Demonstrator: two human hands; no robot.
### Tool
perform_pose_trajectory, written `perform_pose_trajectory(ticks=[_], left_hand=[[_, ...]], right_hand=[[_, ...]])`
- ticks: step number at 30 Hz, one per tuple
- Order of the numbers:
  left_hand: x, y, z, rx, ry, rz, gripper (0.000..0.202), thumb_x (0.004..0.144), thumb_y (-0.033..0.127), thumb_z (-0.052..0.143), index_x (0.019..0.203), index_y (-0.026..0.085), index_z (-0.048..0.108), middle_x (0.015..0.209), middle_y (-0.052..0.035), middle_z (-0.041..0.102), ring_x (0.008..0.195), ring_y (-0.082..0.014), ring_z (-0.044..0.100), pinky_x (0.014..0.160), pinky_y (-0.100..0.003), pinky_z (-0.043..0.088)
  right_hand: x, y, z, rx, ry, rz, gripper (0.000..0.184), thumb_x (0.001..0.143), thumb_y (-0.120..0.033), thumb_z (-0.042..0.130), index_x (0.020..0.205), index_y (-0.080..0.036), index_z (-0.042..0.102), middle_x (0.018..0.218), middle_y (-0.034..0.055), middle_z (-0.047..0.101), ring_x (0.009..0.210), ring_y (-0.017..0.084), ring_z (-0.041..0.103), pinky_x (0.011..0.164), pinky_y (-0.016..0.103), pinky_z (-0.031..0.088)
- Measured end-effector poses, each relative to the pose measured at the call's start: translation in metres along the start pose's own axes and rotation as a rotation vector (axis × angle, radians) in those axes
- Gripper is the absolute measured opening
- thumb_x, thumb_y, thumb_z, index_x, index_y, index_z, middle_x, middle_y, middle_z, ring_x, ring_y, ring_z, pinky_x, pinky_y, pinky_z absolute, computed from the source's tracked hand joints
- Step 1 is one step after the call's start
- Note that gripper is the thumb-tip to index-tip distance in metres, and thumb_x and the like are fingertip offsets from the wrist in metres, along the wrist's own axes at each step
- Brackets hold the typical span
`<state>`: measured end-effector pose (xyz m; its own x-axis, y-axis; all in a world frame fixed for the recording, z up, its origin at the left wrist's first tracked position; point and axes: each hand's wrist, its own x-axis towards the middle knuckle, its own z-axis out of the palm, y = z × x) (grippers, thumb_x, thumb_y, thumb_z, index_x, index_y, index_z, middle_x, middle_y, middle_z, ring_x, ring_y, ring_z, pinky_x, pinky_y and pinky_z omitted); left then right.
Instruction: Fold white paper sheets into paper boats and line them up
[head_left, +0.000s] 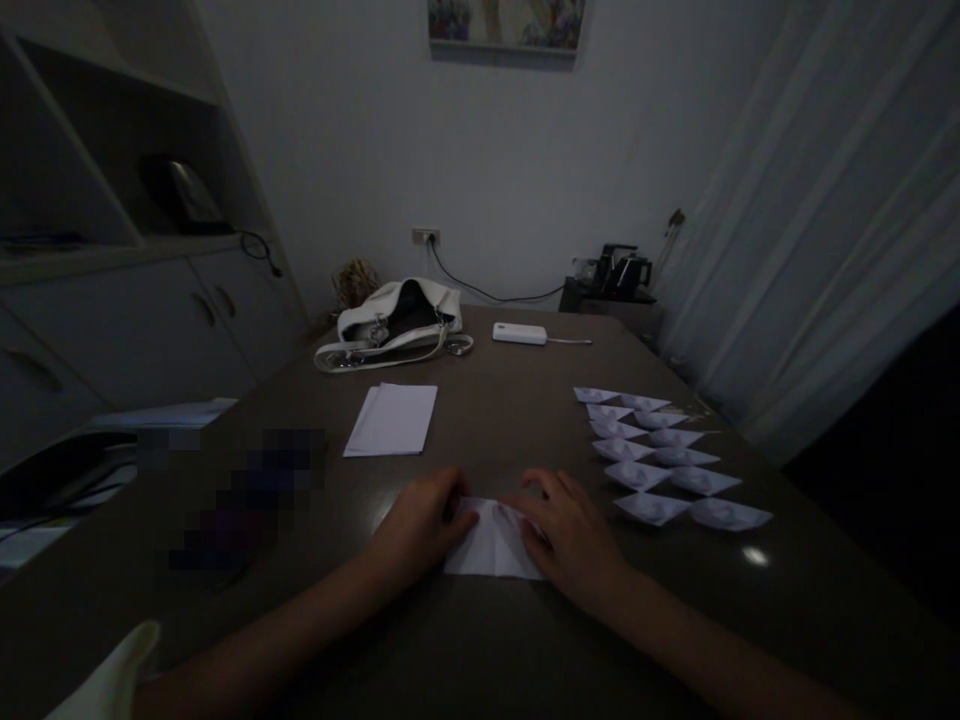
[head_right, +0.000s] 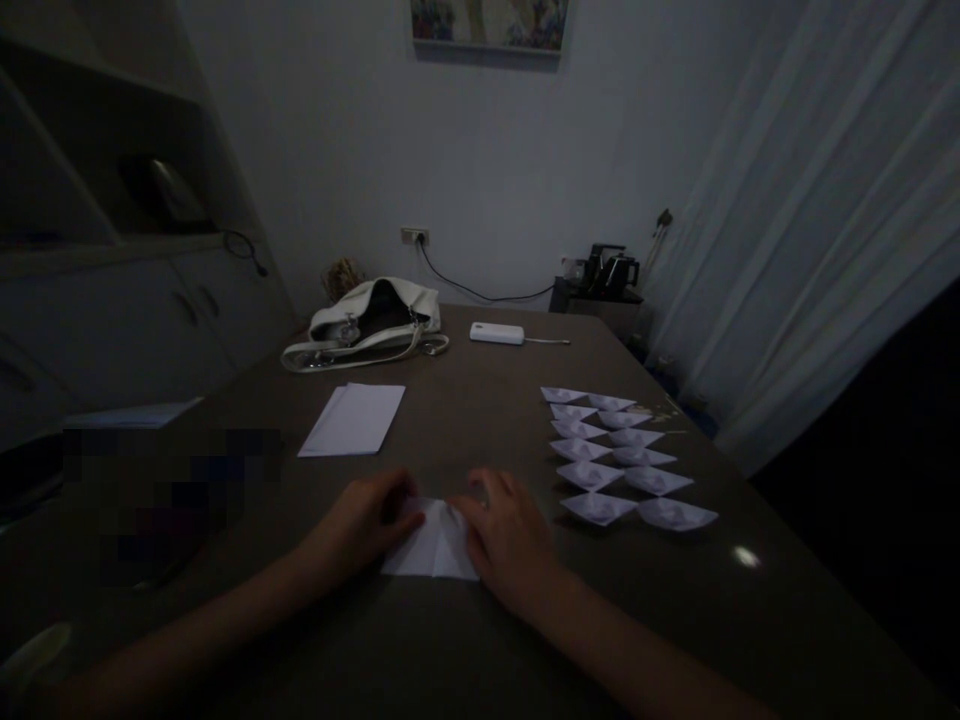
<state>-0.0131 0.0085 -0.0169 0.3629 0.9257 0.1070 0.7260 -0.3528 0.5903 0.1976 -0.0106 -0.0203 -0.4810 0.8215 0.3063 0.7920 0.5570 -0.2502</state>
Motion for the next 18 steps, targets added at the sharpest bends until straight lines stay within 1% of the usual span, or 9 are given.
perform_pose_trajectory(ticks=[2, 4, 8, 13, 15, 18], left_hand=[[-0.0009, -0.0003, 0.0007, 0.006, 0.01, 0.049, 0.008, 0.077, 0.02, 0.059, 0.083, 0.016, 0.055, 0.08, -0.0035, 0.06, 0.069, -0.0175, 0.055, 0.059, -0.026, 0.039], [-0.0021, 0.0, 0.0007, 0.006, 0.005, 0.117, 0.006, 0.078, 0.015, 0.057, 0.083, 0.017, 0.056, 0.083, -0.0035, 0.06, 0.073, -0.0171, 0.055, 0.063, -0.026, 0.041], [-0.0039, 0.0001, 0.0002, -0.008, -0.065, 0.234, 0.014, 0.079, 0.008, 0.053, 0.088, 0.017, 0.059, 0.086, -0.0034, 0.061, 0.078, -0.0161, 0.057, 0.068, -0.025, 0.043], [-0.0041, -0.0024, 0.0, 0.018, -0.136, 0.379, 0.014, 0.085, 0.01, 0.053, 0.09, 0.016, 0.064, 0.094, -0.0075, 0.063, 0.086, -0.0181, 0.059, 0.075, -0.026, 0.045], [-0.0042, -0.0023, -0.0009, 0.035, -0.162, 0.412, 0.014, 0.087, 0.013, 0.052, 0.091, 0.016, 0.066, 0.097, -0.0087, 0.064, 0.089, -0.0188, 0.059, 0.078, -0.027, 0.045], [-0.0041, -0.0008, -0.0027, 0.049, -0.191, 0.44, 0.015, 0.088, 0.015, 0.053, 0.094, 0.015, 0.067, 0.096, -0.0092, 0.064, 0.089, -0.0191, 0.059, 0.078, -0.027, 0.046]], right_hand=[[-0.0003, -0.0016, 0.0003, -0.056, -0.045, -0.052, 0.042, 0.079, -0.006, 0.054, 0.116, -0.026, 0.06, 0.114, 0.0076, 0.058, 0.1, 0.024, 0.051, 0.084, 0.039, 0.041], [0.0002, -0.003, 0.0012, -0.094, -0.085, -0.078, 0.042, 0.079, -0.005, 0.054, 0.117, -0.023, 0.059, 0.11, 0.007, 0.061, 0.098, 0.023, 0.052, 0.082, 0.038, 0.042], [0.0011, -0.0056, 0.0028, -0.167, -0.115, -0.102, 0.039, 0.082, -0.007, 0.054, 0.119, -0.02, 0.058, 0.109, 0.0073, 0.063, 0.097, 0.024, 0.054, 0.08, 0.037, 0.042], [0.0013, -0.0079, 0.003, -0.26, -0.126, -0.124, 0.034, 0.086, -0.011, 0.052, 0.119, -0.02, 0.057, 0.109, 0.0084, 0.064, 0.095, 0.025, 0.055, 0.076, 0.037, 0.041], [0.0017, -0.0081, 0.0031, -0.268, -0.129, -0.123, 0.033, 0.086, -0.011, 0.052, 0.118, -0.02, 0.057, 0.109, 0.0076, 0.064, 0.095, 0.025, 0.055, 0.075, 0.037, 0.041], [0.0022, -0.0079, 0.0036, -0.262, -0.13, -0.116, 0.031, 0.086, -0.01, 0.052, 0.115, -0.02, 0.058, 0.108, 0.0071, 0.064, 0.094, 0.024, 0.055, 0.075, 0.036, 0.041]])
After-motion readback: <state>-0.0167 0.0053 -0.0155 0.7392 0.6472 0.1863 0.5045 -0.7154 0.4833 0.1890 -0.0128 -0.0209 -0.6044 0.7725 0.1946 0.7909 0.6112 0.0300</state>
